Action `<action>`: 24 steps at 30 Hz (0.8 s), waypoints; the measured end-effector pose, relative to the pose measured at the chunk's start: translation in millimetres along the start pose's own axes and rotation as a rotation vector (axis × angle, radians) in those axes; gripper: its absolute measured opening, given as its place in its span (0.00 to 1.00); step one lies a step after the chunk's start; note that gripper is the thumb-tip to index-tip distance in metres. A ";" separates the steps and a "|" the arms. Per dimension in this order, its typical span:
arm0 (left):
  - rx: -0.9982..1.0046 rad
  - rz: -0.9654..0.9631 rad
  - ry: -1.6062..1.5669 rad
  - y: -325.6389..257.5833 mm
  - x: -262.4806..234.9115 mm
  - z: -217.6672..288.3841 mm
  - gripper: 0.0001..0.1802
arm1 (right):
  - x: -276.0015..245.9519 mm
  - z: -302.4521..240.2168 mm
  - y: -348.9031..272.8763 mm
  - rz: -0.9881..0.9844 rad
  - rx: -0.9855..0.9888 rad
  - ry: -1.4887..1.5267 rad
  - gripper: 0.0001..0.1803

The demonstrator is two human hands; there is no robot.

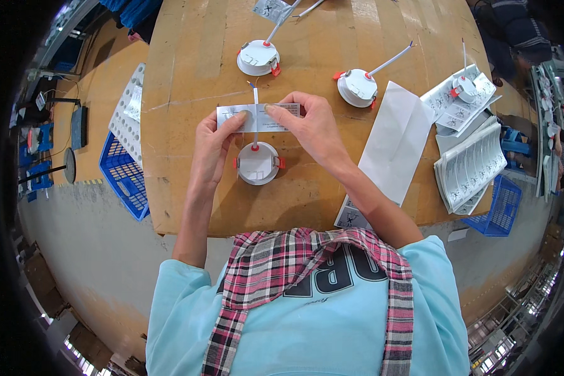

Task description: The recorder is assembling circular LED light fixtures by applying labels and connecting components on a factory assembly line.

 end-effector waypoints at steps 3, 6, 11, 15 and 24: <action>-0.015 0.004 0.066 7.9 -1.0 -5.7 0.10 | -2.4 12.8 4.7 0.011 0.013 -0.002 0.14; -0.020 -0.003 0.028 7.6 0.0 -4.2 0.10 | -0.4 15.4 7.9 0.005 0.010 0.015 0.14; -0.021 0.020 0.003 8.1 -0.1 -6.9 0.10 | -0.1 20.7 10.4 0.006 0.022 0.012 0.14; -0.023 0.022 0.000 9.4 -2.3 -9.2 0.10 | 0.1 20.6 11.2 0.010 0.020 -0.005 0.14; -0.039 0.015 -0.062 9.3 0.4 -9.8 0.10 | 0.9 19.5 10.3 0.019 0.043 0.012 0.15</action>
Point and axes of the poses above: each hand's wrist, its own y-axis towards the middle knuckle, its own x-axis out of the palm, z = x × y, the point moved 8 cm from there along y, towards the middle knuckle, and after that the axes turned 12 degrees about -y, right-handed, at the moved point
